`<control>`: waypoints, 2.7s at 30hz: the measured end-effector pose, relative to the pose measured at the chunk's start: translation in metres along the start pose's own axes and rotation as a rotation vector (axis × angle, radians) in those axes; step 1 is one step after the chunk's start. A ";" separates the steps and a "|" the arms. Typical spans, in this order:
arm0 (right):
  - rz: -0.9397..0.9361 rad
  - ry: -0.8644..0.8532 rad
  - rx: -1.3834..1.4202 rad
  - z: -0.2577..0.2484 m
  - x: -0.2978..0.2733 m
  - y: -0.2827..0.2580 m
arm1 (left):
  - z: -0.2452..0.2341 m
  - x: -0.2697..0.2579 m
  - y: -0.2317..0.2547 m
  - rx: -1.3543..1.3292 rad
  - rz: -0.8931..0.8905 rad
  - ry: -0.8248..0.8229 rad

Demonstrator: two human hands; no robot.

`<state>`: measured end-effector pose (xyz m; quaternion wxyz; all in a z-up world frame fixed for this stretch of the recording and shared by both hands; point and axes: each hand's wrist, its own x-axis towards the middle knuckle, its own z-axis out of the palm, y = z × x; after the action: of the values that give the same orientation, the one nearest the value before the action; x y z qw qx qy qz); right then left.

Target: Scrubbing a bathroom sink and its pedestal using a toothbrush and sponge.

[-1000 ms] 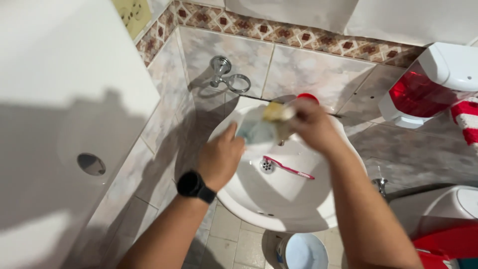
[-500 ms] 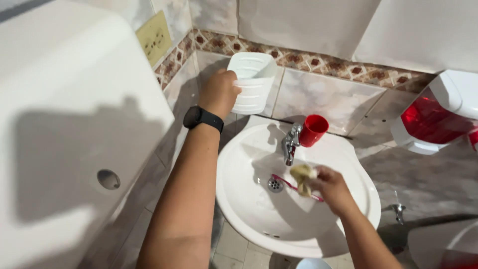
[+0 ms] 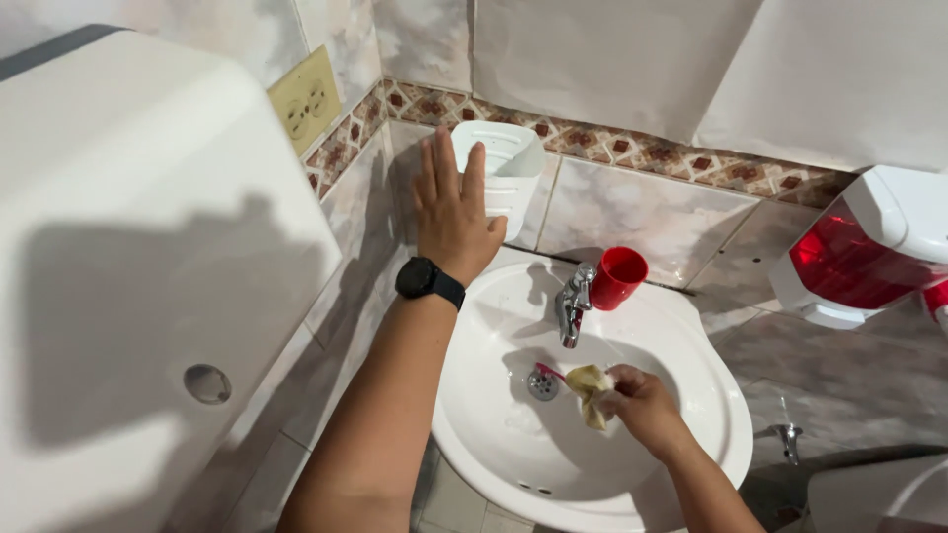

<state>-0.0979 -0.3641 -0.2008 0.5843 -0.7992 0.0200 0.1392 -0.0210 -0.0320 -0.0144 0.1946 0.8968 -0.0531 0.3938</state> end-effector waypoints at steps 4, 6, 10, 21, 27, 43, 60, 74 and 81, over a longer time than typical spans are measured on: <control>0.043 -0.013 -0.037 0.005 -0.004 -0.009 | 0.015 -0.014 -0.013 -0.033 0.017 0.074; 0.055 -0.054 0.028 0.006 -0.002 -0.009 | 0.020 -0.018 -0.017 -0.035 -0.011 0.117; 0.074 -0.084 0.046 0.013 0.002 -0.016 | 0.021 -0.033 -0.022 -0.102 -0.102 0.126; -0.045 -0.647 -1.022 0.073 -0.014 -0.024 | 0.044 -0.205 -0.038 -0.321 -0.414 -0.295; -0.242 -0.697 -0.786 0.165 0.010 -0.052 | 0.033 -0.213 -0.023 -0.426 -0.487 -0.194; -0.080 -0.462 -1.230 0.114 0.046 0.010 | 0.026 -0.220 -0.010 -0.225 -0.275 -0.198; -0.290 -0.990 -0.886 0.088 -0.012 0.027 | 0.039 -0.197 0.010 0.015 -0.053 -0.804; -0.372 -0.573 -1.497 0.043 -0.018 -0.002 | 0.105 -0.206 0.033 0.106 0.089 -1.434; -0.569 -0.601 -1.375 0.104 0.079 0.055 | 0.013 -0.201 0.005 -0.117 -0.036 -0.849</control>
<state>-0.0532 -0.2730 -0.3000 -0.0455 -0.8831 -0.4329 0.1754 -0.1505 -0.0531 -0.1669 0.2130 0.9675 -0.1350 -0.0176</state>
